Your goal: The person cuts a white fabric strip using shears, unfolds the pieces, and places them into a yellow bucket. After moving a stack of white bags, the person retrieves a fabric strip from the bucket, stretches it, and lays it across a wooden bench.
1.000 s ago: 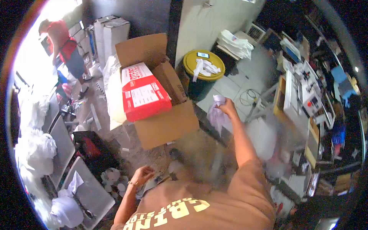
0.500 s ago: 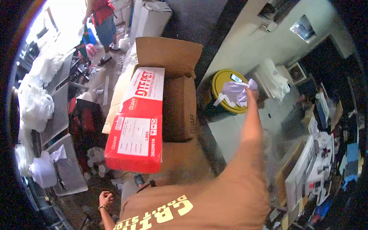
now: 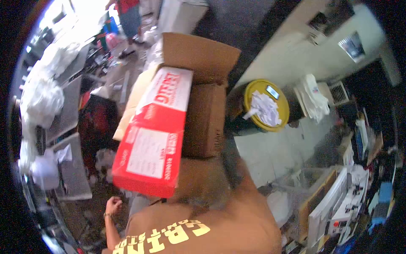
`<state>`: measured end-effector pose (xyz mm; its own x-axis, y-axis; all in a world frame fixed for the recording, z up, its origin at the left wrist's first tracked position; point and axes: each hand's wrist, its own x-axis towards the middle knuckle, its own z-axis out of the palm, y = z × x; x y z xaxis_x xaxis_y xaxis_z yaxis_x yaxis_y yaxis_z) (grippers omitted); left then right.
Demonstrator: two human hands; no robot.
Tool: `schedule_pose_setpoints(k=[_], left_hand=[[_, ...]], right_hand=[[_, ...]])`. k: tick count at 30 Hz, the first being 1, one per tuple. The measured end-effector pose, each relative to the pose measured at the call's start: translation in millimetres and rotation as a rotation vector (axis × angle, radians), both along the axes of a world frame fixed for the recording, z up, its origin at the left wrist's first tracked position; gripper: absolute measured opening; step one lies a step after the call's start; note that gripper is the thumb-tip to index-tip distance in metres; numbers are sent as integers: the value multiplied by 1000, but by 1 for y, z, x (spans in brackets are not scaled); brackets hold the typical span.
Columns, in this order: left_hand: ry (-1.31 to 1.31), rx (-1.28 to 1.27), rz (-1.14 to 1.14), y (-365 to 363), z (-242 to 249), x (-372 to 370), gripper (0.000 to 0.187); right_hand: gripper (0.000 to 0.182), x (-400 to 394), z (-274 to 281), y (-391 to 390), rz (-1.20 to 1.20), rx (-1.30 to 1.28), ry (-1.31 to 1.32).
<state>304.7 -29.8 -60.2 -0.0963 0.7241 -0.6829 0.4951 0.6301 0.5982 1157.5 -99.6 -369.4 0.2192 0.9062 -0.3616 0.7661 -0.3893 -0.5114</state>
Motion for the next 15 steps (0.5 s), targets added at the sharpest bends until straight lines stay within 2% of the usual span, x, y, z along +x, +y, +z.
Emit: schedule_pose_setpoints(k=[1,3,4,5,6,7,9,12,13,14,15], left_hand=[[1,54,-34,4,6,7,23],[114,49,-185,11,16,11,27],[190,78,-203,6,0,-2,29],[212,141,-226,10,19,5,30],[100,28,-102,16,35,5,32],[129,74,-109,16,22,-8,30],[193,332,-121,19,36,-31,17],[285,415,147,26,40,-93,16],[305,455,214,25,40,-119,16],[366,519,256,26,46,-140,18],[425,585,293,28,50,-163,20]], right_hand=[[39,-63,36,-6,-51,-99,90],[39,-137,47,-37,-67,-226,254],[39,-171,56,-49,-60,-278,327],[39,-198,59,-56,-19,-304,380],[38,-221,67,-61,22,-341,412],[38,-239,70,-68,135,-329,404],[38,-262,65,-71,435,-216,326],[38,-297,60,-57,811,62,203],[34,-332,96,-38,568,-267,384],[29,-365,133,-17,153,-559,576],[25,-406,184,9,-248,-726,631]])
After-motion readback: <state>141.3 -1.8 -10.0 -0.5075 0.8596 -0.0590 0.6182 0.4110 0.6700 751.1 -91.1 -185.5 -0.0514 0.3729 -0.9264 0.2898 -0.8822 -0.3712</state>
